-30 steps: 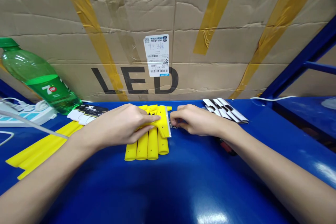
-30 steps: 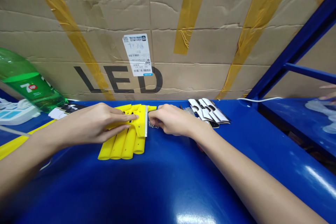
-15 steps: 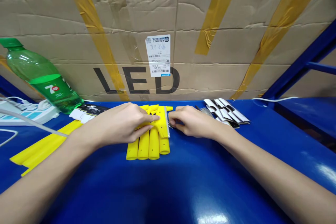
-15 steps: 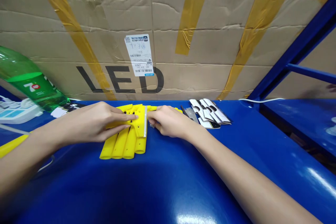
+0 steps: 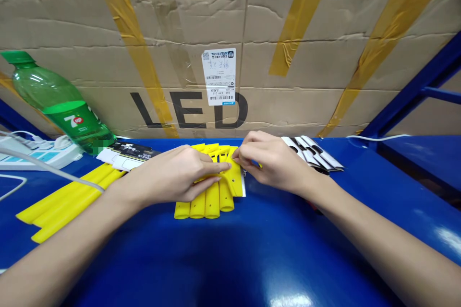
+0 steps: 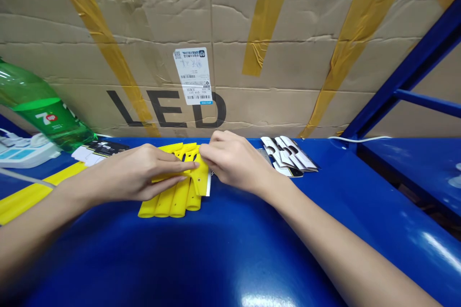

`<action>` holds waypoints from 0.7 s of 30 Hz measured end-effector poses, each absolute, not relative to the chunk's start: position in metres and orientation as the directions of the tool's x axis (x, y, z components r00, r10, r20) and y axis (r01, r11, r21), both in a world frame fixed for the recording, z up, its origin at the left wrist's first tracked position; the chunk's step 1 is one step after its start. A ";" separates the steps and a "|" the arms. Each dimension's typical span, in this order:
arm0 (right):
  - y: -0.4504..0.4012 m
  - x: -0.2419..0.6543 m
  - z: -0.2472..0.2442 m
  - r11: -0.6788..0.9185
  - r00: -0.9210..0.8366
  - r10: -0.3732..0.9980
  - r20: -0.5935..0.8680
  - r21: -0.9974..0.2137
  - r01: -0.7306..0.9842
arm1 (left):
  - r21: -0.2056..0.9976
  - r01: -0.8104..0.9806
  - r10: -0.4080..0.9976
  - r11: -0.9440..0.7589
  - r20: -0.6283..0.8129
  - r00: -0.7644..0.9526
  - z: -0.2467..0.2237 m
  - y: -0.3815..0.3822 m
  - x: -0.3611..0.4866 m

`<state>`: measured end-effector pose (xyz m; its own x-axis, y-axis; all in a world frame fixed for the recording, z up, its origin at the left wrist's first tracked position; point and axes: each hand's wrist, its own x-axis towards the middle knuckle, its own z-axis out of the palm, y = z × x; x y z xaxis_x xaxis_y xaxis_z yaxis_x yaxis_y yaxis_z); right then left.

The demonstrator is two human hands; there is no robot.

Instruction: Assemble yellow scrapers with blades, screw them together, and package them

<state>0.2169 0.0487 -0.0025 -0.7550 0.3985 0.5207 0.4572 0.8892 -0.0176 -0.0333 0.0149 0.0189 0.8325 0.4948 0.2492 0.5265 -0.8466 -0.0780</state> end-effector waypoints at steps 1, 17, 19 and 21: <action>0.047 0.217 -0.002 0.891 -0.780 0.369 0.505 0.046 0.451 | -0.093 0.524 0.496 -0.846 0.223 0.839 0.020 0.015 -0.033; 0.054 0.223 -0.007 0.745 -0.521 0.663 0.538 -0.404 0.531 | -0.075 0.556 0.541 -0.828 0.156 0.827 0.029 0.020 -0.038; 0.061 0.222 -0.011 0.696 -0.573 0.718 0.396 -0.395 0.599 | -0.075 0.565 0.551 -0.822 0.145 0.822 0.030 0.021 -0.041; 0.065 0.220 -0.016 0.686 -0.625 0.726 0.288 -0.364 0.630 | -0.076 0.573 0.561 -0.816 0.134 0.817 0.030 0.022 -0.043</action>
